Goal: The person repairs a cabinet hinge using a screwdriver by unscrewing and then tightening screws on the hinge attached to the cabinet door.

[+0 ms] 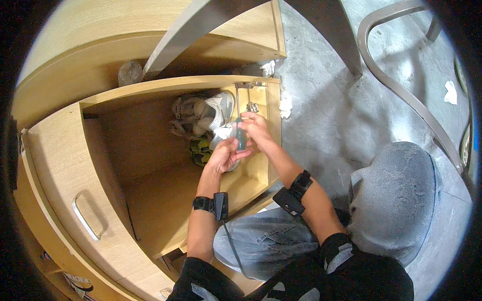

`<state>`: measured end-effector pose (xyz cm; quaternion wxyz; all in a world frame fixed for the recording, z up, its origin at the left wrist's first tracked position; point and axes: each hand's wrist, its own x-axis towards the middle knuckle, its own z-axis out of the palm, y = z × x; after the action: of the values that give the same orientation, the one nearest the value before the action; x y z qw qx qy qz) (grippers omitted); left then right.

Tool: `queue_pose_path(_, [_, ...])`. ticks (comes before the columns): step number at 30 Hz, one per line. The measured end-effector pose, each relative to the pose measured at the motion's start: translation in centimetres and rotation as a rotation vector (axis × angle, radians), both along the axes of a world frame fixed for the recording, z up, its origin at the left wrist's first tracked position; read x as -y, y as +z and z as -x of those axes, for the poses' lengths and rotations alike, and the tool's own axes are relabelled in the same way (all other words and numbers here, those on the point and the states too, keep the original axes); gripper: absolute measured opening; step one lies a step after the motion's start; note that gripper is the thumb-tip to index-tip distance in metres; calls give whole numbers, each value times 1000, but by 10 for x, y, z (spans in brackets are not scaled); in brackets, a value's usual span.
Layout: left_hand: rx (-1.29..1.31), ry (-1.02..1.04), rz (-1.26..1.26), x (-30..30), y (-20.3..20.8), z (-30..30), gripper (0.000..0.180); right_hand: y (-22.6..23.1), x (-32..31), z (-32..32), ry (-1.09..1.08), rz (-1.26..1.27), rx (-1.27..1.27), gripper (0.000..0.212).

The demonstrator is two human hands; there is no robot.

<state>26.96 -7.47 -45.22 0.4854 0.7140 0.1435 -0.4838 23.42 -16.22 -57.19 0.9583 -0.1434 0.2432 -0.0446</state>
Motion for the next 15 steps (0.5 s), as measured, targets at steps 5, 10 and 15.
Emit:
queue_pose_path(5, [223, -18, -243, 2, -4, -1, 35, 10, -6, -5, -23, 251, 87, 42])
queue_pose_path(10, [-77, 119, 97, -6, -1, -9, 35, 16, 2, -4, 52, 289, -76, 57])
queue_pose_path(15, [-38, 20, 11, -6, -6, -5, 36, 9, 7, 1, 1, -243, 141, 55])
